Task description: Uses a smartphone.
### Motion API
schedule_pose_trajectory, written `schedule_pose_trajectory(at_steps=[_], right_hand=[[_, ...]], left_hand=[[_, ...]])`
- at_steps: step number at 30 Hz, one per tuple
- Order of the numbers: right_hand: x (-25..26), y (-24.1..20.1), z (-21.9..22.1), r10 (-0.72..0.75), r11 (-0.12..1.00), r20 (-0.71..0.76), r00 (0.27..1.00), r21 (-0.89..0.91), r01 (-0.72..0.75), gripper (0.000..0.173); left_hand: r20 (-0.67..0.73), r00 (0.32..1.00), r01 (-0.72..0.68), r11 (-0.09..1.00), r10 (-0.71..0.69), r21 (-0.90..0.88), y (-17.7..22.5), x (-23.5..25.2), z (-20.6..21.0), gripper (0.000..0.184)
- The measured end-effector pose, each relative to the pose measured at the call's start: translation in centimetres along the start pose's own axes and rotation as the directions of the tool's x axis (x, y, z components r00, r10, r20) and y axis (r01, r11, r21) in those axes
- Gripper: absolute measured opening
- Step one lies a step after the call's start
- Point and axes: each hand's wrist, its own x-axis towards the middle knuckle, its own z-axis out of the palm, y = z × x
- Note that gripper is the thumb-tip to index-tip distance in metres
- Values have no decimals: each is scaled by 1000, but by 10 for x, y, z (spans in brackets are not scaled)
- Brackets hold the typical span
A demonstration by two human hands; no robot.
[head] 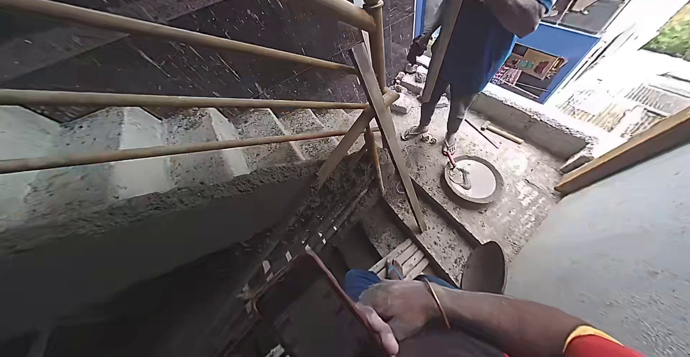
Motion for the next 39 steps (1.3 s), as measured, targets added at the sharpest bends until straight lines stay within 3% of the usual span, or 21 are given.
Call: schedule_pose_trajectory(at_steps=[1,3,6,10,13,15,19,23,27,31,39], right_hand=[[-1,-6,-3,40,999,125,991,15,-42,33],[-3,-9,-6,133,986,318,939,58,-159,28],[-1,2,-13,9,977,368,930,194,-87,28],[-1,12,-9,-118,954,263,958,299,36,44],[1,12,-7,-125,951,38,991,290,109,63],[6,9,-5,-56,977,-155,986,196,86,68],[7,9,-10,5,993,-474,881,104,50,47],[7,-1,-18,-59,982,-632,773,103,159,15],[4,-26,-25,-121,981,-688,715,27,192,30],[0,-46,-30,-261,963,-641,722,-124,239,53],[1,-64,-25,-412,880,-515,752,-438,183,61]], left_hand=[[-30,1000,-7,1000,8,6,0,-3,-3,87],[45,999,30,997,-27,-67,0,-2,1,90],[68,998,17,994,-10,-109,-5,-1,-1,95],[54,998,-11,992,18,-123,-9,-5,-7,96],[69,997,-20,990,30,-137,-6,-4,-4,92],[39,998,-34,992,39,-122,-6,-7,-7,91],[3,999,-32,993,32,-115,-7,-9,-10,93],[44,998,-42,990,48,-135,-2,-3,-5,92],[25,998,-54,988,58,-147,-3,-4,-7,92],[17,997,-78,987,82,-144,-2,-3,-7,89],[-64,982,-186,971,178,-151,3,-5,0,67]])
